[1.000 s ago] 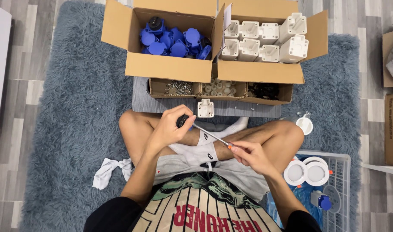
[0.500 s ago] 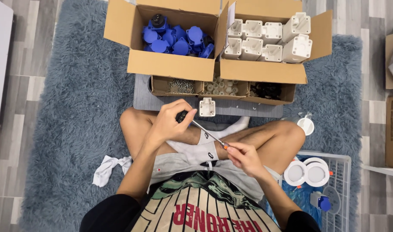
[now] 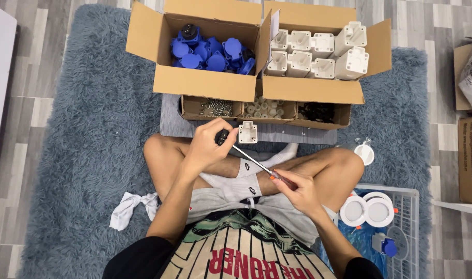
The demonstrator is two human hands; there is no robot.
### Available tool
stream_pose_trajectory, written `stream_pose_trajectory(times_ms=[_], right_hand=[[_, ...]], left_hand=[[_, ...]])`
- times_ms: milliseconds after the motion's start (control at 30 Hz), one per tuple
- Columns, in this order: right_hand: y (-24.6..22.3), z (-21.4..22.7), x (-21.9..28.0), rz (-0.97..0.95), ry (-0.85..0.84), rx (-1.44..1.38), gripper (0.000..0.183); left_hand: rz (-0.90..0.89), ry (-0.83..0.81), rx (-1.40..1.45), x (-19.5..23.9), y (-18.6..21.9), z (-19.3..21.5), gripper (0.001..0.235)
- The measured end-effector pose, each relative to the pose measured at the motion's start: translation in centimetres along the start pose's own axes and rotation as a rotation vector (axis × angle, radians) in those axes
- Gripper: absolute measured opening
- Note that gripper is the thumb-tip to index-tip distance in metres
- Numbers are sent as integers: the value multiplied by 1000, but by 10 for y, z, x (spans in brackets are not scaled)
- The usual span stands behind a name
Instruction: Assembling electrical components by using a screwdriver to secure parts while sitting on the floor
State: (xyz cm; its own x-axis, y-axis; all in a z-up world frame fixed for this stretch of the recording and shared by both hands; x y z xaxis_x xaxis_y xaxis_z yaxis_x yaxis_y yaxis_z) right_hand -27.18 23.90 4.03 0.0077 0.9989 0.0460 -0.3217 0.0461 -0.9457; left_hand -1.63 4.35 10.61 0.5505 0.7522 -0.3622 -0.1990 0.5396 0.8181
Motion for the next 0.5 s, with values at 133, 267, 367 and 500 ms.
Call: stream_pose_trajectory(times_ms=[133,267,367,500], right_hand=[[-2,0,1,80,13,168,28],[30,-20,9,-402,-107,-696,31],[25,-26,5,-307,-101,-553,26],[18,-31,7,-89,10,61,31]], left_hand=[[74,-85,103,5,-2,3,22],[99,-113,92,9,-10,3,25],[116,-104,87,17,-24,0,26],[165,-93,82,18,-23,3,28]])
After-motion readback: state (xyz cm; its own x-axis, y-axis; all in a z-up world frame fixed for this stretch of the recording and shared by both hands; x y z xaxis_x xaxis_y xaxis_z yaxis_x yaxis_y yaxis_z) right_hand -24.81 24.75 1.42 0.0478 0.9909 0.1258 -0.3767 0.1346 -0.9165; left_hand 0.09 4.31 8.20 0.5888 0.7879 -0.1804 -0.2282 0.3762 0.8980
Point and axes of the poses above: each hand's wrist, its own x-axis away from the middle knuckle, its own z-axis out of the back of the hand, y = z × x, the point moved 1 cm from there along -x, towards the middle knuckle, and after that the axes turned 9 degrees about -y, right-handed, at the moved point
